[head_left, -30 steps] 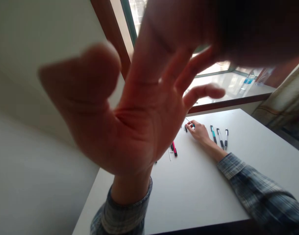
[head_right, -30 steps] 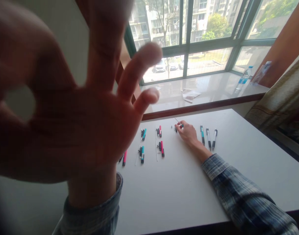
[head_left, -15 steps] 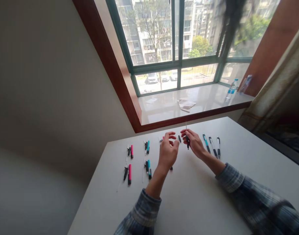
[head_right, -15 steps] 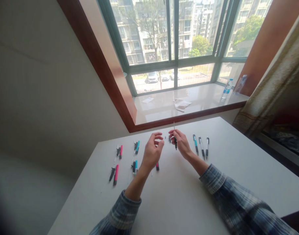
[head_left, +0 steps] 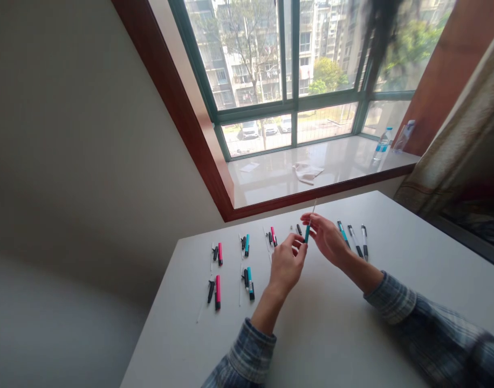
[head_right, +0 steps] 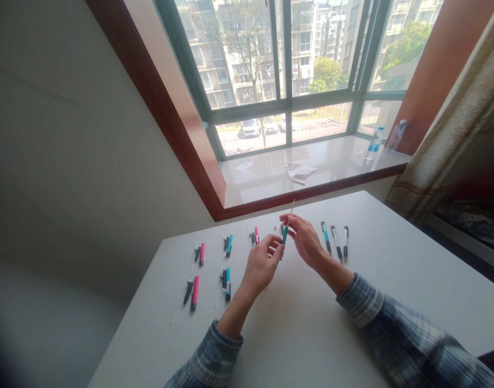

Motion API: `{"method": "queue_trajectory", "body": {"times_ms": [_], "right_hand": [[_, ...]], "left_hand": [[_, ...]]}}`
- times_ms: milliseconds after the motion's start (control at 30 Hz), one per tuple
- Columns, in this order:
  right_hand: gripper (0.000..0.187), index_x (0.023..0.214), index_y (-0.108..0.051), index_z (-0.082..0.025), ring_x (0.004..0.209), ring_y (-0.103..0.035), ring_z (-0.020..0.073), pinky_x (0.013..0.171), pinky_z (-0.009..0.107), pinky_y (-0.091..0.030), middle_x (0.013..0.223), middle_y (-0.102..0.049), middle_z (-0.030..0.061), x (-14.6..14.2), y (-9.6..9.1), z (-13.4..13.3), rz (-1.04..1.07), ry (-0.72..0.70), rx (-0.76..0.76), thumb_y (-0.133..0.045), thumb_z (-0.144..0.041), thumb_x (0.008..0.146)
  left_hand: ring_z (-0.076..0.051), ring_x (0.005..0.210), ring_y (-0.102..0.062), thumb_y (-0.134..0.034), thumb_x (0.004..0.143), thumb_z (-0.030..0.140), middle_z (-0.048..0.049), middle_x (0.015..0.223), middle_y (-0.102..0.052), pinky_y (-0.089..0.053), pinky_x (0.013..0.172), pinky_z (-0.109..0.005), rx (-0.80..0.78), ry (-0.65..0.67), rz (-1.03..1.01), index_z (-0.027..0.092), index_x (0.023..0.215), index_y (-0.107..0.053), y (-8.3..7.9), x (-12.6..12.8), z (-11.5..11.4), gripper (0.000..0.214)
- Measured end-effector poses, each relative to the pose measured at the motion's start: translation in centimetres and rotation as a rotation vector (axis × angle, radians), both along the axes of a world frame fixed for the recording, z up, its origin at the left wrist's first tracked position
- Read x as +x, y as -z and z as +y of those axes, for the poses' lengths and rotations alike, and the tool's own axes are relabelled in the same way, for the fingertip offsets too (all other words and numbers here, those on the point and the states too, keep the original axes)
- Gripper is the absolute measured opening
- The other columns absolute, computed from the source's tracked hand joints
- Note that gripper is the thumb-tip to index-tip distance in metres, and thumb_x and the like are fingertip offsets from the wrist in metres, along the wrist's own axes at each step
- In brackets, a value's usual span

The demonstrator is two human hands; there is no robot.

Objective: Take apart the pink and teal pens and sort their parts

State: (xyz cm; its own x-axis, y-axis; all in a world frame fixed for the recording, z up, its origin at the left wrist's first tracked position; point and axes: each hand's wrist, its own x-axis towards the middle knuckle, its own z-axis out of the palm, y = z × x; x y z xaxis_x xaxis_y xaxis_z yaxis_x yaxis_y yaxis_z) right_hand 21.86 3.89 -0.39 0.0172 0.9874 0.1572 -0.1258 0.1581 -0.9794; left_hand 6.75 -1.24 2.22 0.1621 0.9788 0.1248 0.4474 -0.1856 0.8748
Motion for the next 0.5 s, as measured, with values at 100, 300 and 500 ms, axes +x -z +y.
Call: {"method": "queue_trajectory", "body": {"times_ms": [100,300,500], "right_hand": [[0.041,0.112,-0.072,-0.020,0.098,-0.067,0.0245,0.083,0.035,-0.056,0.106,-0.072,0.0099,1.4,0.3,1.1,0.009,0.134,-0.016,-0.055,-0.052,0.091],[0.039,0.107,-0.075,-0.017,0.074,-0.065,0.0181,0.075,0.033,-0.056,0.086,-0.071,0.0053,3.5,1.6,2.9,-0.103,0.223,0.007,-0.060,-0.047,0.089],[0.039,0.120,-0.064,-0.020,0.065,-0.069,0.0193,0.064,0.030,-0.054,0.079,-0.074,0.0029,2.0,2.2,1.5,-0.563,0.115,0.117,-0.067,-0.041,0.088]], "left_hand": [[-0.020,0.070,-0.069,-0.059,0.094,0.037,-0.0044,0.084,-0.075,-0.051,0.066,-0.030,-0.005,-0.005,0.012,0.023,0.097,-0.068,0.2,0.2,-0.5,0.017],[-0.019,0.067,-0.069,-0.058,0.093,0.035,-0.0038,0.080,-0.075,-0.052,0.066,-0.031,0.017,0.013,0.029,0.024,0.097,-0.068,0.4,0.6,-0.9,0.015],[-0.017,0.069,-0.068,-0.059,0.093,0.039,-0.0038,0.083,-0.072,-0.051,0.063,-0.027,0.075,-0.182,-0.116,0.021,0.103,-0.065,-0.1,-1.8,1.2,0.021]]}}
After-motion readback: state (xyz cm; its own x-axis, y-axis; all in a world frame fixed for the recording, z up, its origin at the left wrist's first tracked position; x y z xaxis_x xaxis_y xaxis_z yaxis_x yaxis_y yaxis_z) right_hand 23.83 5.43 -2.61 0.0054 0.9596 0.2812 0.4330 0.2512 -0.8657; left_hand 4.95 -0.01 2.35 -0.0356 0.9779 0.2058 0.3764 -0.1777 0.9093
